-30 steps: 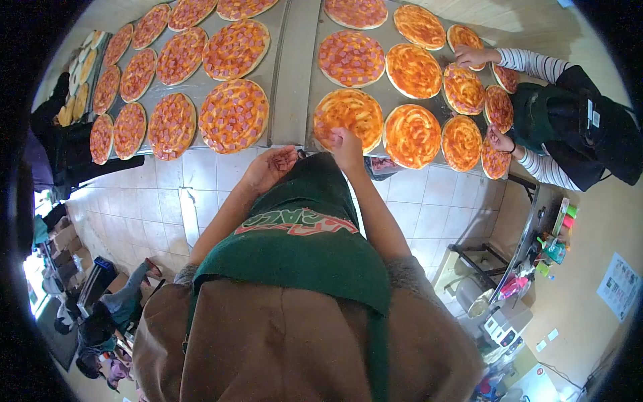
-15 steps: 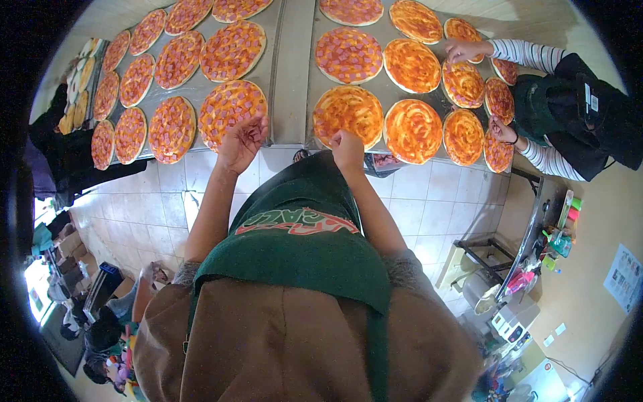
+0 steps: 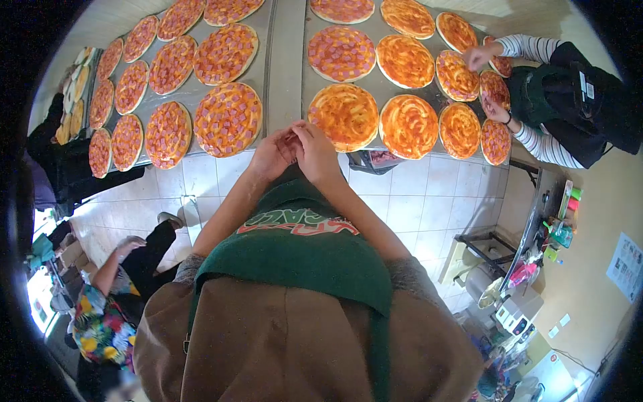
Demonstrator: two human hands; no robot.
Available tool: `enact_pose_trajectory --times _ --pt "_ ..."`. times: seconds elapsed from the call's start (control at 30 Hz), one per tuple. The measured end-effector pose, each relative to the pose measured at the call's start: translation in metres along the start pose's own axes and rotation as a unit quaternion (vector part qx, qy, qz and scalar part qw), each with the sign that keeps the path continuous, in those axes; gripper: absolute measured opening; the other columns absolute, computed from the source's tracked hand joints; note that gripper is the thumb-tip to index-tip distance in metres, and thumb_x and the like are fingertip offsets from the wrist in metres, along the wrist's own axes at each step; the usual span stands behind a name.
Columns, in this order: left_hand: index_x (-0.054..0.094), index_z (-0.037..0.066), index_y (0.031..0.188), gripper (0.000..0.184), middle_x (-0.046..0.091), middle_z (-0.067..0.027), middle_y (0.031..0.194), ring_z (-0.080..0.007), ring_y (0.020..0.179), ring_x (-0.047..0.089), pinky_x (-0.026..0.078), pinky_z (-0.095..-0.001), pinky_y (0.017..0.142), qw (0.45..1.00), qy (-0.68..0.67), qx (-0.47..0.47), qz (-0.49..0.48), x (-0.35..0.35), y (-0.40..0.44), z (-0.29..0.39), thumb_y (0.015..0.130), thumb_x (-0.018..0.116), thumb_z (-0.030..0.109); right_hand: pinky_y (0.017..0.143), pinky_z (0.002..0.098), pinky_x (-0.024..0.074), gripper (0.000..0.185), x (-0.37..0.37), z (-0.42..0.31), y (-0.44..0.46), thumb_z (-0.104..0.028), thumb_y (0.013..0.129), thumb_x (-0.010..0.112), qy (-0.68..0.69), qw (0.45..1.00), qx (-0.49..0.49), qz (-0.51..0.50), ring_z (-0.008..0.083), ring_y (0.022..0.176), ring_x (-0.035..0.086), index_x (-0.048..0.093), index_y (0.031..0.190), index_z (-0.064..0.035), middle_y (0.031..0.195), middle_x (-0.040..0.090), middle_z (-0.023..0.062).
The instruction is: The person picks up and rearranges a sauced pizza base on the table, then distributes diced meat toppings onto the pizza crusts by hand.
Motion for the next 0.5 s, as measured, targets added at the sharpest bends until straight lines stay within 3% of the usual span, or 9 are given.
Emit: enact_pose_trajectory --times 0.1,0.2,0.3,0.43,0.5 --pt "0.054 -0.003 0.119 0.035 0.06 -0.0115 0.11 -0.0209 0.103 0.058 0.046 -0.0351 0.093 1.0 0.007 0.007 0.006 0.001 0.003 -0.004 0.096 0.038 0.018 0.078 0.0363 0.0494 0.031 0.005 0.013 -0.003 -0.005 0.077 0.063 0.035 0.999 0.028 -0.029 0.0289 0.093 0.061 0.058 0.108 -0.0025 0.102 0.06 0.0137" --pt "0.052 -0.004 0.121 0.036 0.06 -0.0127 0.111 -0.0211 0.104 0.058 0.047 -0.0358 0.094 1.0 0.007 -0.02 0.001 0.006 0.002 -0.011 0.096 0.038 0.017 0.075 0.0328 0.0497 0.028 0.011 0.041 -0.012 -0.004 0.082 0.061 0.181 0.959 0.193 -0.098 0.0233 0.092 0.062 0.058 0.109 -0.0016 0.101 0.062 0.0141" --pt "0.05 -0.004 0.123 0.037 0.059 -0.014 0.114 -0.0224 0.104 0.058 0.045 -0.0352 0.098 1.0 -0.004 -0.026 -0.007 0.008 0.004 -0.014 0.096 0.038 0.019 0.071 0.027 0.049 0.027 0.012 0.066 -0.017 -0.007 0.086 0.059 0.298 0.934 0.189 -0.049 0.0152 0.086 0.061 0.058 0.112 -0.0012 0.098 0.063 0.0089" --pt "0.047 -0.006 0.125 0.039 0.058 -0.0163 0.116 -0.0247 0.11 0.056 0.045 -0.036 0.099 0.999 -0.011 -0.052 0.01 0.011 0.003 -0.021 0.096 0.038 0.018 0.068 0.0203 0.0463 0.03 0.013 0.085 -0.034 -0.015 0.087 0.062 0.509 0.797 0.319 -0.058 0.0078 0.076 0.055 0.059 0.115 -0.0028 0.095 0.06 0.0003" --pt "0.047 -0.006 0.125 0.039 0.057 -0.017 0.118 -0.0255 0.112 0.055 0.045 -0.0359 0.098 0.998 -0.014 -0.06 0.024 0.008 0.005 -0.024 0.096 0.038 0.018 0.068 0.0207 0.0464 0.03 0.01 0.11 -0.046 -0.015 0.087 0.063 0.511 0.783 0.353 -0.047 0.008 0.074 0.055 0.059 0.114 -0.0017 0.095 0.061 0.0016"
Point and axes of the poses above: each hand's wrist, its own y-axis towards the middle knuckle, its own x-axis out of the palm, z = x × y, the point moved 9 cm from there along y, towards the middle knuckle
